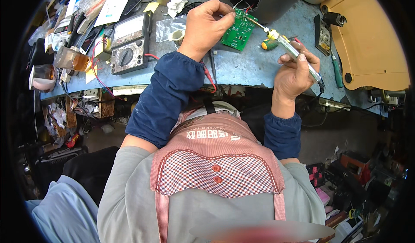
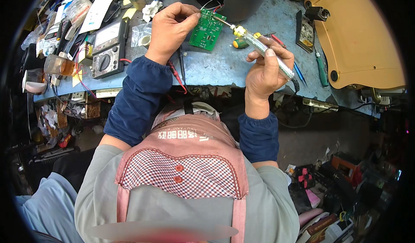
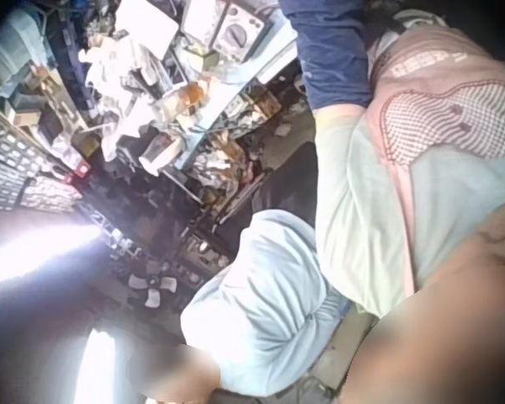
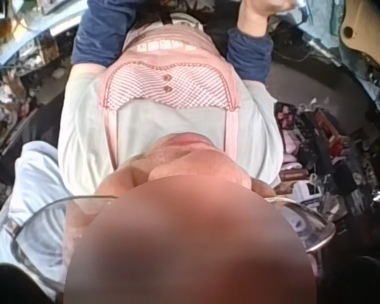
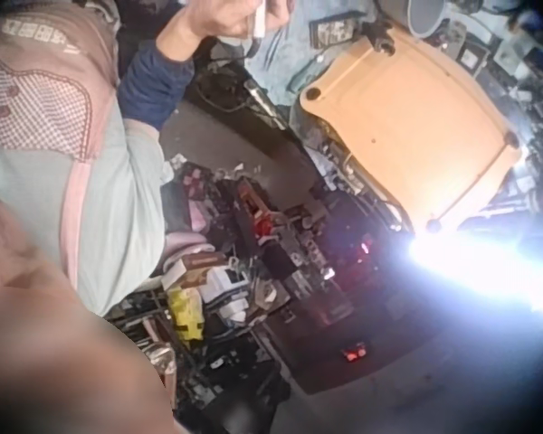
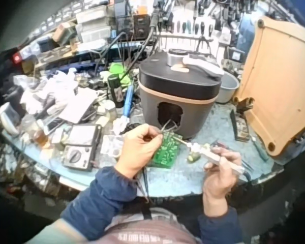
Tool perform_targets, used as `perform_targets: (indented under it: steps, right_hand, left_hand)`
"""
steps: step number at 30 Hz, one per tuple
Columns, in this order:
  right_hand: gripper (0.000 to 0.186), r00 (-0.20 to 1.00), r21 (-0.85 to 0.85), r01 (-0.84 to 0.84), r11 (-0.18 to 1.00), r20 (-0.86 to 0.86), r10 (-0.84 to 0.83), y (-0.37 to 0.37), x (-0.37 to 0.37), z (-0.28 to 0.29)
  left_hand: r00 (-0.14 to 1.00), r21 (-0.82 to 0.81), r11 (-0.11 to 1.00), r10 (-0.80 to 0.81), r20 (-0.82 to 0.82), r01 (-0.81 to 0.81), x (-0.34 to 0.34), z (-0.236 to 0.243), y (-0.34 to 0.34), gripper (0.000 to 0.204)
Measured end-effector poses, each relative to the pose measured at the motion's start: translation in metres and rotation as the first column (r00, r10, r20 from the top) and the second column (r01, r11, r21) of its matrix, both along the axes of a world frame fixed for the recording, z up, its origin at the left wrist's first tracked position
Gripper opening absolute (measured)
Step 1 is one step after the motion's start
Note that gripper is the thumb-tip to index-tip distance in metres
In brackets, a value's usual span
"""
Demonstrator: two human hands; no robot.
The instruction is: The person solders wires to a green circuit board using a soldering iron and solder, then trims excess wire with pliers. They repeat the process for multiple connections and briefly test the board with a multimeter.
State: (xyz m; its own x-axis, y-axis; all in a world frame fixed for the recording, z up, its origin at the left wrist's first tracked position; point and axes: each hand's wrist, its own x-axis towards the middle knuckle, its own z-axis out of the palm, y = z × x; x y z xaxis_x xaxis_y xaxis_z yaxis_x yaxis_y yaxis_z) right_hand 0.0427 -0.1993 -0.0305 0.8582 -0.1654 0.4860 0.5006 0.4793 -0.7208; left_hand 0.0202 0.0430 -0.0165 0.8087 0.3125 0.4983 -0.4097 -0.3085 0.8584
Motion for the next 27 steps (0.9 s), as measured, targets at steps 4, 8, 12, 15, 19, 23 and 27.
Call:
perform_targets:
  steps: [4,8,12,15,19,23,27]
  right_hand:
    - [0.017,1.000,-0.005,-0.006,1.000,0.010,0.007,-0.0007,0.0019,-0.0016]
    - [0.016,1.000,0.001,-0.010,1.000,0.018,0.010,0.0002,0.0012,-0.0018]
    - [0.015,1.000,0.004,-0.019,1.000,0.016,0.019,-0.0001,0.0005,-0.0020]
    - [0.014,1.000,-0.007,-0.015,1.000,0.013,0.015,0.0002,0.0005,-0.0011]
    - [0.014,1.000,-0.014,-0.011,1.000,0.014,0.011,-0.0002,-0.0007,-0.0006]
    - [0.014,1.000,-0.022,-0.004,1.000,0.008,0.004,0.0004,-0.0015,-0.0003]
    - [0.015,1.000,-0.020,-0.009,1.000,0.002,0.009,0.0005,-0.0023,0.0001]
  left_hand:
    - [1.000,0.009,1.000,-0.001,-0.004,0.001,0.0000,0.0007,0.0001,0.005]
    - [1.000,-0.002,1.000,-0.006,-0.010,0.006,-0.0001,0.0003,0.0003,0.004]
    - [1.000,0.010,1.000,0.000,-0.010,0.001,-0.0004,0.0001,0.0007,0.004]
    - [0.999,0.037,0.999,0.030,-0.018,-0.029,-0.0009,0.0016,-0.0008,0.004]
    - [1.000,0.028,0.999,0.027,-0.011,-0.027,0.0001,0.0014,-0.0009,0.005]
    - [1.000,0.030,0.999,0.020,-0.004,-0.020,0.0007,0.0000,0.0002,0.005]
    - [1.000,0.028,0.999,0.024,-0.007,-0.024,0.0000,0.0009,0.0001,0.006]
